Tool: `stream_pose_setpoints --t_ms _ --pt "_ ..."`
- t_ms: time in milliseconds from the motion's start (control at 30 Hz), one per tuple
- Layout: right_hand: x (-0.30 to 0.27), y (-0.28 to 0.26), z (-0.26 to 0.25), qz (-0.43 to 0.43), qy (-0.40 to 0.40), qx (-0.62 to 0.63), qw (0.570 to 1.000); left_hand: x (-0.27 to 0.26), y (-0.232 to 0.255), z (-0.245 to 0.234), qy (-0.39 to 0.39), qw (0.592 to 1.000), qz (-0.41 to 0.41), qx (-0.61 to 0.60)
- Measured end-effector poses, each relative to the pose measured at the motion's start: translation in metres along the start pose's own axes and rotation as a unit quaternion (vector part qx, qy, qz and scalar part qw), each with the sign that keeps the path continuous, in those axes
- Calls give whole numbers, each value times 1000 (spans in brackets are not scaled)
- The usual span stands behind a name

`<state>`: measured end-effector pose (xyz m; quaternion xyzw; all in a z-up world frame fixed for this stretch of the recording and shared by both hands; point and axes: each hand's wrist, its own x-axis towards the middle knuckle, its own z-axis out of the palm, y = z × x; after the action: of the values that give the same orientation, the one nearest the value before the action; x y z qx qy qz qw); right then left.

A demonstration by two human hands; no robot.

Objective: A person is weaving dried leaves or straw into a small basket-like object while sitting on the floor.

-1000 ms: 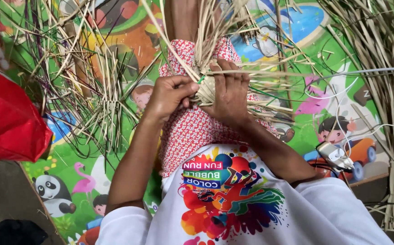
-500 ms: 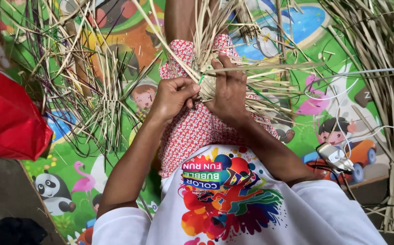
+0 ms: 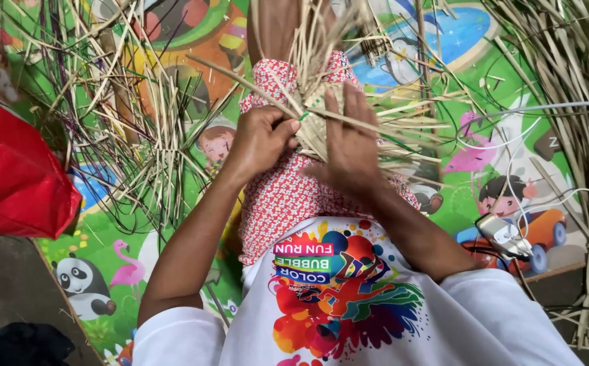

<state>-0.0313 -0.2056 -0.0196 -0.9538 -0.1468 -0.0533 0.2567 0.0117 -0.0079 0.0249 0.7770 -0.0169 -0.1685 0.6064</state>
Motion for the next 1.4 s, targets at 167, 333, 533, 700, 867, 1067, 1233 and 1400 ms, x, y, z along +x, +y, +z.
stream_pose_setpoints --t_ms 167,333,533,700,867,1067,1233,1400 --pt "-11 -27 -93 -70 -130 123 981 0 10 5 -18 989 79 123" --pt "39 3 -48 -90 0 132 987 -7 35 10 -54 971 104 210" --pt "33 -8 -49 -238 176 173 940 4 -13 6 -72 979 100 160" --pt "2 12 -7 -240 212 70 945 8 -12 -2 -70 985 104 116" --pt "-2 18 4 -224 212 58 949 2 2 -4 -83 992 73 53" --pt "3 12 -30 -142 152 123 970 1 8 7 -48 988 99 109" --pt "7 12 -40 -34 -75 162 983 -3 11 14 -4 978 153 140" --pt "36 -3 -57 110 -140 376 909 -15 18 24 5 975 154 161"
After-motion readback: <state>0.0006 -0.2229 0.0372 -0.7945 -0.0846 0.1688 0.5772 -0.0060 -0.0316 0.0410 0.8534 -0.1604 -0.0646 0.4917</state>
